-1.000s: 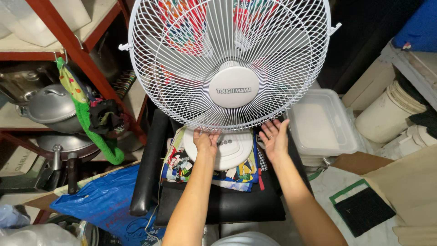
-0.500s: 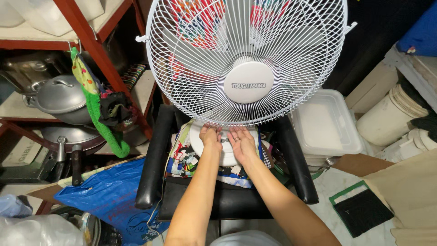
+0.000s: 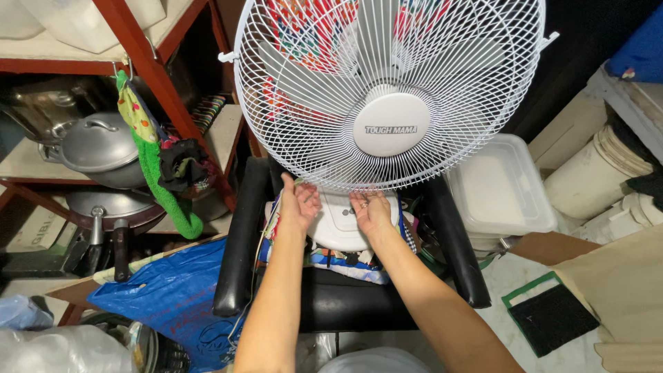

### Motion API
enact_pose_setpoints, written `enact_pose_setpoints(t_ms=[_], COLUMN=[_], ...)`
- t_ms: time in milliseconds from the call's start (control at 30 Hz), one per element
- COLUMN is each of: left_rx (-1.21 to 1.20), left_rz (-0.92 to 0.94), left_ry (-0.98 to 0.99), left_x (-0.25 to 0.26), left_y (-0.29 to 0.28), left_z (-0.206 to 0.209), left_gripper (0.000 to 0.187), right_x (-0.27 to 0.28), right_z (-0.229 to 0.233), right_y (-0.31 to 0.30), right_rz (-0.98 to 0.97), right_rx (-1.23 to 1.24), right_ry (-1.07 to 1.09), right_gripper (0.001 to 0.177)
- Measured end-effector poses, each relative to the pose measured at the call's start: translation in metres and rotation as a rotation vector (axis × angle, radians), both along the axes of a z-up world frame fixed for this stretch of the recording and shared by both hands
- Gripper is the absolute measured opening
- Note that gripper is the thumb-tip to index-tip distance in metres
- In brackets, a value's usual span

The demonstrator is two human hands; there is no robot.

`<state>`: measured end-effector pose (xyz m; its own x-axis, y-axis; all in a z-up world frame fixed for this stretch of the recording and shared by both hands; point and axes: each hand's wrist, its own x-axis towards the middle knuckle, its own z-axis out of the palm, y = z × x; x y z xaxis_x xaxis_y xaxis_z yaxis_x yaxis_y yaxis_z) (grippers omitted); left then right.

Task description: The person assembles a table fan by first wiping the base with a red cloth, then attaching the fan blades to the motor hub, securing them with a central cap, and finally attaching the front wire grille. The person handles the fan blades, cap, and grille by hand.

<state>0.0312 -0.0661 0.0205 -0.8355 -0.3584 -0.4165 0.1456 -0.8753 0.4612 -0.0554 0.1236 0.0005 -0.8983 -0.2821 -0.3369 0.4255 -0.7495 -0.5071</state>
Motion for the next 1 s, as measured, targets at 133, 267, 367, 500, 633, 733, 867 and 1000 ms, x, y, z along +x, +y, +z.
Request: enact_pose_setpoints(t_ms=[133,267,367,500,633,733,867,1000], left_rx=[-0.029,-0.008,0.023,0.032,-0.121,-0.439,-0.717,-0.902], left_rz=[-0.083,-0.098,-0.098,-0.100,-0.081,0.022,0.429,0.558], left_ry=[-0.036,-0.042,-0.060,-0.052,-0.064,-0.128,0.133,0.326], left_x=[-0.008,-0.024,-0.035,-0.043,-0.030,-0.009,0.014,0.025], left_y=[-0.013,-0.020,-0.028,-0.031,-0.024,-0.022,-0.043,-0.069], left_z=[0.007,-0.012,-0.029,-0.037,-0.025,0.003,0.078,0.176], left_gripper=[0.026,0.009,0.011,0.014,0.012,0.008,0.006,0.026], right_x=[0.000,-0.005,-0.007,-0.009,-0.008,-0.007,-0.006,-0.005], right_z=[0.002,-0.004,-0.010,-0.010,-0.007,-0.005,-0.003,-0.003], right_y=[0.001,0.001,0.001,-0.001,-0.002,-0.001,-0.001,0.000], right_rz=[0.004,0.008,-0.010,-0.007,-0.010,-0.003,0.001,0.002], right_rx=[0.026,0.043,0.031,0.033,0.030,0.044,0.064,0.060], right_ry=[-0.001,0.043,0.017,0.012,0.020,0.022,0.000,0.013], right_gripper=[0.015,0.014,0.015,0.015,0.016,0.016,0.014,0.012])
